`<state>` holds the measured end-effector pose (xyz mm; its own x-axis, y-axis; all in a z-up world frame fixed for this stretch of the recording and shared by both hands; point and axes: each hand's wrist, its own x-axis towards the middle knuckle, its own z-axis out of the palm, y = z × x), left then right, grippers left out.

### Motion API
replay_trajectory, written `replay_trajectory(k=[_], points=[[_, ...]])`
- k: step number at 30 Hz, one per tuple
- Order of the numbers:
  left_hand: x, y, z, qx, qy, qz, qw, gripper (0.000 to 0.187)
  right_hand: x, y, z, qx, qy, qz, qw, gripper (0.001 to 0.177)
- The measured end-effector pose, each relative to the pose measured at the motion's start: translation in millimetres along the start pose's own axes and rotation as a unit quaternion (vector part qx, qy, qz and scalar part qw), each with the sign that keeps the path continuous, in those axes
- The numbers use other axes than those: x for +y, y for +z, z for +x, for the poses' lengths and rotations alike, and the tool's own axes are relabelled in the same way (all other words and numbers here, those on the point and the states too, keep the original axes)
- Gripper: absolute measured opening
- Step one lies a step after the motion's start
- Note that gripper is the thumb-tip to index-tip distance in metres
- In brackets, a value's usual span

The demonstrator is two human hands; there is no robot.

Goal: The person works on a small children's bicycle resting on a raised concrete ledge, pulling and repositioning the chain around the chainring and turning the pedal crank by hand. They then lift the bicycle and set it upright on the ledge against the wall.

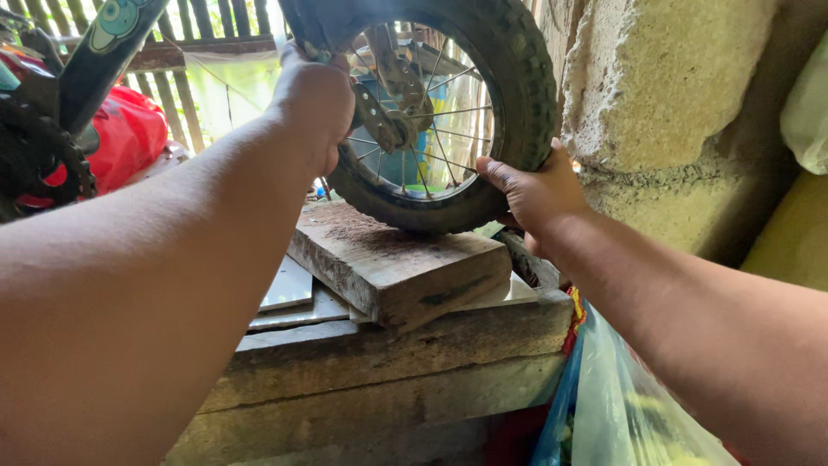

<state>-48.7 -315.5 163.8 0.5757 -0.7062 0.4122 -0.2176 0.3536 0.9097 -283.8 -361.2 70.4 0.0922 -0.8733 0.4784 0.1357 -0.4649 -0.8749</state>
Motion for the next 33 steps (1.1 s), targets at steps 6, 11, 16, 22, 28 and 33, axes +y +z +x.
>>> replay_trajectory(k=[6,11,16,22,28,33], points=[[0,-2,21,-0.06,0.231,0.84,0.487,0.031,-7,2,-3,0.005,0.028,0.005,1.0,0.047],[6,-6,19,-0.076,0.232,0.872,0.424,0.017,-11,4,-2,0.005,0.023,0.002,1.0,0.046],[6,-7,23,-0.086,0.212,0.883,0.409,0.018,-16,9,0,0.012,0.014,-0.02,1.0,0.045],[-1,-5,32,-0.045,-0.097,-0.063,0.992,0.03,-19,13,3,0.027,-0.007,-0.023,0.999,0.04],[11,-6,5,0.007,-0.051,0.038,0.998,0.032,-22,13,4,0.027,-0.014,-0.031,0.999,0.04],[18,-7,-14,0.004,-0.045,0.071,0.996,0.036,-21,9,-1,-0.001,-0.014,-0.025,1.0,0.041]])
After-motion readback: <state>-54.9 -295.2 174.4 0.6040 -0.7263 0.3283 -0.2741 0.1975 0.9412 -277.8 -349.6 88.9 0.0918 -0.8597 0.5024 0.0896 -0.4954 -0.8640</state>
